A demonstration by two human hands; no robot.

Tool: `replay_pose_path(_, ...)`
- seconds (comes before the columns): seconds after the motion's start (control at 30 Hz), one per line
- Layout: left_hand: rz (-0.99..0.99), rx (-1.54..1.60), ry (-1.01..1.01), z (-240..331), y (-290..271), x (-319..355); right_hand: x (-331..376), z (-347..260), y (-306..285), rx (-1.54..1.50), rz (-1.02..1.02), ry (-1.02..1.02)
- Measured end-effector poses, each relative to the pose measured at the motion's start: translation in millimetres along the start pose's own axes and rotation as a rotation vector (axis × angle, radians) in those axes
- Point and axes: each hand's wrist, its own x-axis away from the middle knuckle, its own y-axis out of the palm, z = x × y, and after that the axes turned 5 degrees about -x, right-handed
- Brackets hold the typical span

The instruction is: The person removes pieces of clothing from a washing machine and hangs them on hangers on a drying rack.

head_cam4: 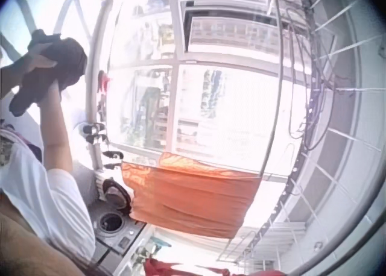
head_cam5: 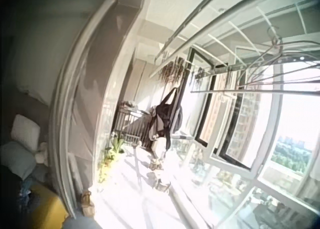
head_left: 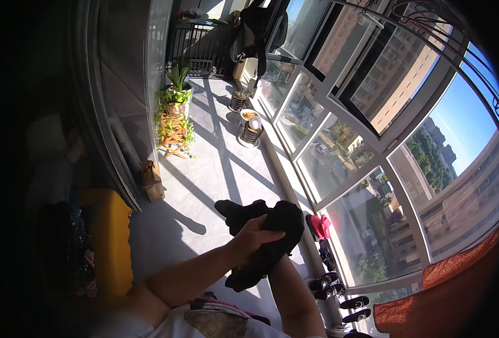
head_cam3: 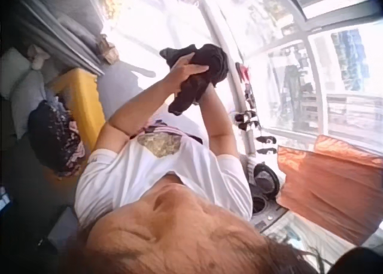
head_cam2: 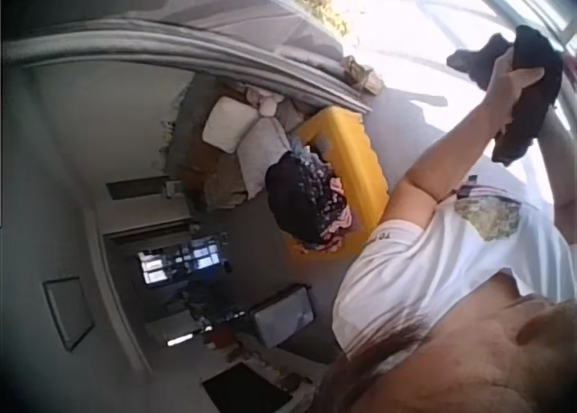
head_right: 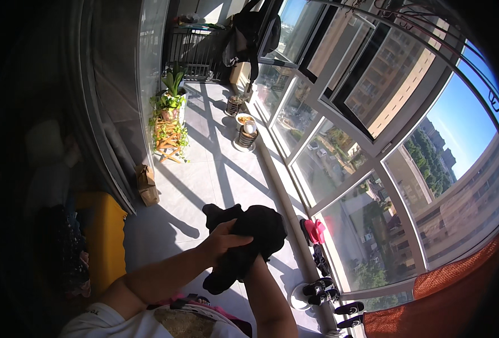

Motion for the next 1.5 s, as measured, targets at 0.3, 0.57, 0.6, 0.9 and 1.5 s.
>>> replay_pose_path(0.3,0.021,0.038,-0.261,62.6,-176.0,-58.0,5.2,-89.1,50.3,-0.171,0.219,0.169)
replay_pose_path(0.57,-0.099,-0.078,-0.255,76.8,-149.0,-59.0,69.4,-166.8,66.6,-0.006,0.381,-0.485)
replay_pose_path(0.6,-0.158,-0.066,-0.244,77.8,-123.0,-53.9,68.6,-157.8,70.7,0.040,0.353,-0.518)
replay_pose_path(0.9,-0.210,-0.559,0.079,37.9,-41.5,-27.7,54.4,-84.0,90.2,1.028,0.373,-0.307)
replay_pose_path(1.5,-0.203,-0.296,-0.188,41.2,-44.8,-39.9,66.8,-84.4,55.8,1.786,0.506,-0.010)
